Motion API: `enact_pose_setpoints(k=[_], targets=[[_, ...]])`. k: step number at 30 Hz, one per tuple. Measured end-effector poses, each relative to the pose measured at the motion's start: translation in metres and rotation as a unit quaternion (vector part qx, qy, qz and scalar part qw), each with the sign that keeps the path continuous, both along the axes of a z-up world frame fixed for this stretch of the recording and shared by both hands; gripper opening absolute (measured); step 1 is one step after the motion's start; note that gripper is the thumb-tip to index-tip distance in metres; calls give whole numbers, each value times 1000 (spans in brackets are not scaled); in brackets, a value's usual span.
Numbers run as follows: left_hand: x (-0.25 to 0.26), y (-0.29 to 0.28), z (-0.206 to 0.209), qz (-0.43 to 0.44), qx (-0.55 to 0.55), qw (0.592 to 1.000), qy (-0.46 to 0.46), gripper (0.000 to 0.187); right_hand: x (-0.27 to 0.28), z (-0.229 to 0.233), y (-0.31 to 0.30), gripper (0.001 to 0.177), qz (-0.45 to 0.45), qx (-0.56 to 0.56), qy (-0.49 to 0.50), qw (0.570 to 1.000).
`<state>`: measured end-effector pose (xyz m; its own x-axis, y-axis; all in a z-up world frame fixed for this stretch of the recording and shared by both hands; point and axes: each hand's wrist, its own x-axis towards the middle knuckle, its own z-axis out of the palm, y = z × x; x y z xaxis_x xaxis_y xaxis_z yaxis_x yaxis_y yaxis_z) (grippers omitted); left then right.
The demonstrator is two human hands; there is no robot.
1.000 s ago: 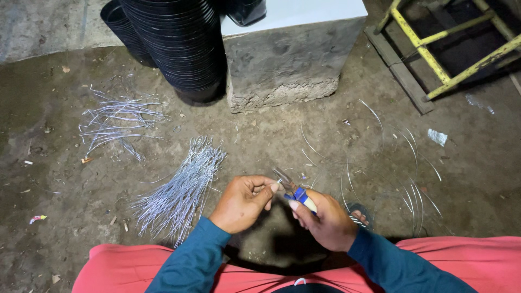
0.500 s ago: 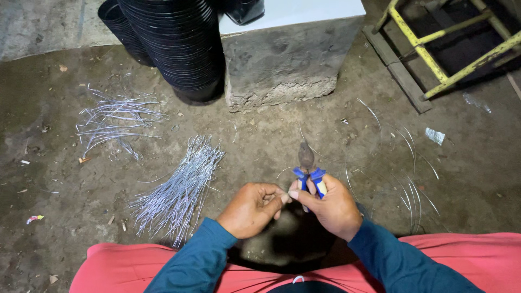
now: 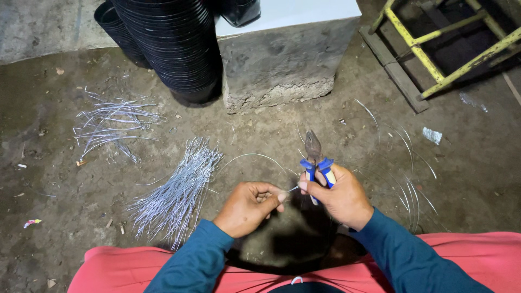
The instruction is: The person sits on the floor and repeatedly picks up thin metal wires, bends them into loops, and cuts them to length using pliers. The cut pieces are placed into a pile on the floor.
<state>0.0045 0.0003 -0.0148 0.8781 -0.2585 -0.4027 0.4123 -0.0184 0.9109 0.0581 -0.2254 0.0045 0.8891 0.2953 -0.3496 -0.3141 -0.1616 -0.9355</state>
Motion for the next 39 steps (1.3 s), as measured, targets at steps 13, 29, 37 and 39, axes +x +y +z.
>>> enact_pose_setpoints(k=[13,29,37,39], targets=[[3,1,-19,118,-43,992,-2,20,-9,-5,-5,19,-18,-56,-55,997],[3,0,-6,190,7,977,-94,19,-41,8,17,25,136,-239,-286,918],[1,-1,1,192,54,974,-108,18,-40,17,17,27,150,-272,-379,872],[1,-1,1,187,55,975,-107,18,-38,17,16,26,154,-273,-378,871]])
